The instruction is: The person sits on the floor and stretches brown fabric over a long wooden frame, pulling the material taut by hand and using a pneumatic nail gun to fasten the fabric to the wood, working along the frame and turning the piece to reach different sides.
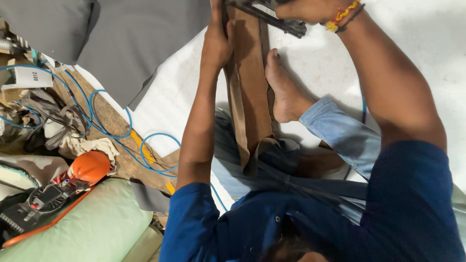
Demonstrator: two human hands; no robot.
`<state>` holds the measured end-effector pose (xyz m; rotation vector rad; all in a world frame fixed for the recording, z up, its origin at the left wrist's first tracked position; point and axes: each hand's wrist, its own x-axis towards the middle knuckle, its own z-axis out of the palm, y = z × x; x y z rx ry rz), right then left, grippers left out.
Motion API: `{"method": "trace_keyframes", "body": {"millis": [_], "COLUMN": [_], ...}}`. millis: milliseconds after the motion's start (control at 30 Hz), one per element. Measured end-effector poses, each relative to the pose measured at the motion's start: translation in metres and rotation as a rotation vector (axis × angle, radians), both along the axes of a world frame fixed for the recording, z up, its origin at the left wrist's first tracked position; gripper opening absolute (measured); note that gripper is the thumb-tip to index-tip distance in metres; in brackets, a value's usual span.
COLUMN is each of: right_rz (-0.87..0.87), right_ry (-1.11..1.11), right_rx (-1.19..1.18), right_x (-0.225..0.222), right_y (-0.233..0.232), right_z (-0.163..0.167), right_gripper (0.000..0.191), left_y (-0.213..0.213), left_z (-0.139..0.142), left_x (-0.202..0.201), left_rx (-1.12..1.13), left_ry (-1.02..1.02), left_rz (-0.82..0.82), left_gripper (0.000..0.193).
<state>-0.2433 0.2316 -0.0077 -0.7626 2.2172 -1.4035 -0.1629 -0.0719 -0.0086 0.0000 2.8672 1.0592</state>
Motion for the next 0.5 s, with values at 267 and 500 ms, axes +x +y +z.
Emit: {"method": "trace_keyframes", "body": {"millis": [267,500], "right_rz": [0.054,0.012], "right_ry": [-0.001,-0.008], "right_rx": [0.074,0.002], "right_x": [-0.001,0.020], "right_y": [-0.014,-0.013], "right_z": [0.004,0.026], "right_gripper": [0.026,0.038], "left_y": [-0.004,-0.002], "left_z": [-0.006,-0.001], "left_x": [0.004,0.003], "left_rx": [0.029,0.027], "left_ry": [-0.010,-0.010], "left_rz": [0.021,0.026], "left_gripper": [0.075,0.073]}}
